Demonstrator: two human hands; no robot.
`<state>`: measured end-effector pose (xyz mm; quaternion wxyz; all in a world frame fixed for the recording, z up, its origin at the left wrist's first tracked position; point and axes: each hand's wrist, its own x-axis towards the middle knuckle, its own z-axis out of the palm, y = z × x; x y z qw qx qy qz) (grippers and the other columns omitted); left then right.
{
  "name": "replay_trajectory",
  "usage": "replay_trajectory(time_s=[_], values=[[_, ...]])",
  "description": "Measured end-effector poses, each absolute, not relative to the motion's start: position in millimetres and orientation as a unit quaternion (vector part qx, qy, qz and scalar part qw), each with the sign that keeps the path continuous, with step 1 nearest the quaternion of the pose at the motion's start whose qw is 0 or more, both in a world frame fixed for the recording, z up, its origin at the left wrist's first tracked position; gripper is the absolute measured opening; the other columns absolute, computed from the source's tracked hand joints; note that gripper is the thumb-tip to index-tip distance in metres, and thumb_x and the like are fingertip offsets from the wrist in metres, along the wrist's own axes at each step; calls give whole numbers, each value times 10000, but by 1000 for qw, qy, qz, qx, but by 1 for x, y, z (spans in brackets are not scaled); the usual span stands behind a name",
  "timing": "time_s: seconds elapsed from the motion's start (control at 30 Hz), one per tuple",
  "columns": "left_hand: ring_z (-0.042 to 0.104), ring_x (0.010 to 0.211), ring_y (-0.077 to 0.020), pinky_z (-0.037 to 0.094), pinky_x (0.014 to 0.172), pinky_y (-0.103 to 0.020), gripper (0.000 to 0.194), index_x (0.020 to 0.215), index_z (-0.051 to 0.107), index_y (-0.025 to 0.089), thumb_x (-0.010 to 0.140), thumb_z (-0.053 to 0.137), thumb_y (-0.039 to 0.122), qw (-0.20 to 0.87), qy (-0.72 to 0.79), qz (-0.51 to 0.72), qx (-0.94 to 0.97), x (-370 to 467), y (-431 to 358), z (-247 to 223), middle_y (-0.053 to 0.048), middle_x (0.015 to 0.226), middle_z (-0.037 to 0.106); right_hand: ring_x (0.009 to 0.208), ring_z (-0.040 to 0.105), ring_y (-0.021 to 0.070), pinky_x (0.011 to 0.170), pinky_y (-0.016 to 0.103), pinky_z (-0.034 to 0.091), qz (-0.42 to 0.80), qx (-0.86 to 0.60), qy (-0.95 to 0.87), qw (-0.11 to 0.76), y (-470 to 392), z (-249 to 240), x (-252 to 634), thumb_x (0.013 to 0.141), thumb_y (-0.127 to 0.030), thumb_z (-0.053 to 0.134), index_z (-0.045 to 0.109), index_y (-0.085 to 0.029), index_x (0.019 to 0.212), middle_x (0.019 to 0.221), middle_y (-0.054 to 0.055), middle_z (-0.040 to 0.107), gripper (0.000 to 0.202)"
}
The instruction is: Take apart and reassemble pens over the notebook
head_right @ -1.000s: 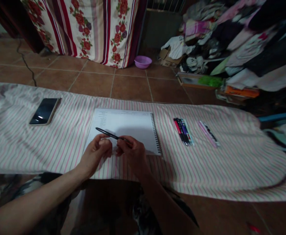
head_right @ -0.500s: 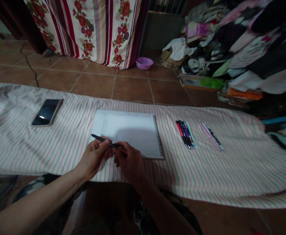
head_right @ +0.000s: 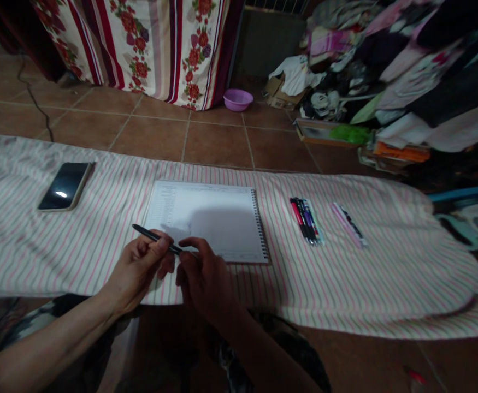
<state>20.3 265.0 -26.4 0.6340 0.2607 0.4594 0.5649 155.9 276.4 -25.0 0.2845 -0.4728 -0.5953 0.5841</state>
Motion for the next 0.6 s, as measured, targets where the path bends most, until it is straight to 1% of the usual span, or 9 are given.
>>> replay_trajectory(time_s=[0.13, 0.3, 0.47, 0.6], values=[[467, 399, -89, 331, 407, -207, 199, 743, 534, 149, 729, 652, 308, 629, 465, 559, 275, 16, 264, -29, 31, 454, 555, 261, 370, 35, 258, 135, 266, 668, -454, -511, 293, 275, -24, 151, 864, -457, 389, 464, -182, 1017, 515, -68, 527, 324], [460, 408, -84, 344, 424, -207, 181, 752, 540, 140, 743, 639, 291, 612, 477, 556, 298, 14, 267, -33, 23, 459, 563, 248, 282, 21, 230, 133, 236, 739, -434, -394, 332, 277, -32, 142, 834, -489, 440, 477, -184, 953, 482, -91, 477, 330], [474, 428, -82, 357, 456, -207, 167, 744, 563, 132, 755, 629, 285, 613, 479, 549, 305, 11, 272, -37, 13, 476, 573, 285, 311, 31, 263, 140, 220, 785, -414, -307, 342, 285, -35, 141, 796, -496, 483, 463, -186, 967, 504, -69, 504, 355], [474, 443, -74, 355, 462, -195, 169, 759, 575, 128, 750, 637, 285, 632, 463, 550, 289, 10, 274, -40, 9, 497, 578, 325, 291, 27, 309, 140, 179, 810, -394, -270, 341, 289, -34, 145, 789, -425, 499, 453, -189, 985, 514, -65, 489, 310]])
